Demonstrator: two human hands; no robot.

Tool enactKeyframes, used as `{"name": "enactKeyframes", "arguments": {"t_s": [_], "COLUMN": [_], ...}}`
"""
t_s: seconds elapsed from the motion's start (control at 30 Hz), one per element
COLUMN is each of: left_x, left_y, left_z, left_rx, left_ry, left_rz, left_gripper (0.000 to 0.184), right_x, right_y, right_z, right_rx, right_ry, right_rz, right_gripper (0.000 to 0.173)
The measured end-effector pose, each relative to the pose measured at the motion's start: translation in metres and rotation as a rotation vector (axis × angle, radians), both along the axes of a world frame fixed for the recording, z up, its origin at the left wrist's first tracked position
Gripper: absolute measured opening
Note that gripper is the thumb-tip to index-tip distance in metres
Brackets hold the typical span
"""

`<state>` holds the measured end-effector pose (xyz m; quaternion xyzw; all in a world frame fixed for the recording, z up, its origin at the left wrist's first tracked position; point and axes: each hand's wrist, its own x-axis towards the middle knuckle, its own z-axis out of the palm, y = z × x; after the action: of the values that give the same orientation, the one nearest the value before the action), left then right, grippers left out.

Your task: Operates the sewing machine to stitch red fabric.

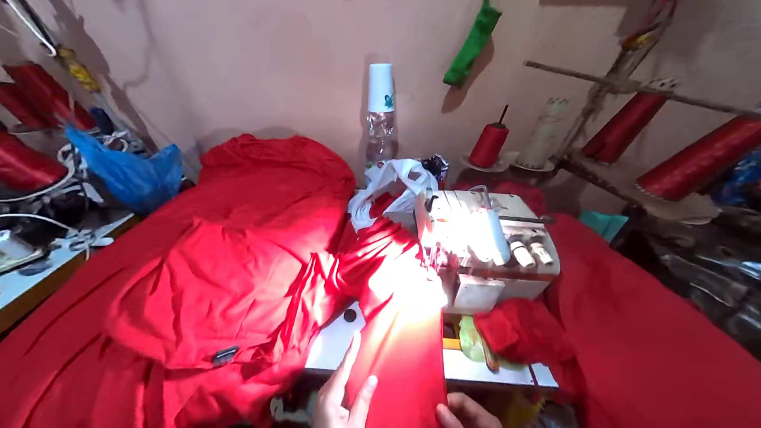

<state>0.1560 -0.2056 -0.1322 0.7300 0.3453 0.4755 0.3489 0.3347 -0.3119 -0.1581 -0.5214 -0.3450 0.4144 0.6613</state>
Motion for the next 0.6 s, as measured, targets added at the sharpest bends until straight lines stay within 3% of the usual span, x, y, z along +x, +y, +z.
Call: {"name": "enactKeyframes", "arguments": {"t_s": [0.27, 0.4, 0.47, 0.6], "left_x": [0.031, 0.043, 0.052, 0.067], "left_y": [0.062, 0.093, 0.109, 0.137], "left_z": [0.000, 0.011, 0.019, 0.033], "left_rx": [0.051, -0.021, -0.030, -0.218], "left_ry": [-0.136, -0.131, -0.091, -0.087], "left_rz": [0.005, -0.011, 0.024, 0.026], "left_gripper": [0.056, 0.063, 0.058, 0.052], "right_x": [0.016, 0.027, 0.034, 0.048], "right_y": [0.051, 0.084, 0.103, 0.135], "right_z": [0.022, 0.030, 0.033, 0.037], "right_rx": [0.008, 0.079, 0.135, 0.214], "right_ry": [-0.020, -0.082, -0.126, -0.254], "right_rz": [-0.136, -0.217, -0.278, -0.362], "right_gripper": [0.018, 0.015, 0.016, 0.031]}}
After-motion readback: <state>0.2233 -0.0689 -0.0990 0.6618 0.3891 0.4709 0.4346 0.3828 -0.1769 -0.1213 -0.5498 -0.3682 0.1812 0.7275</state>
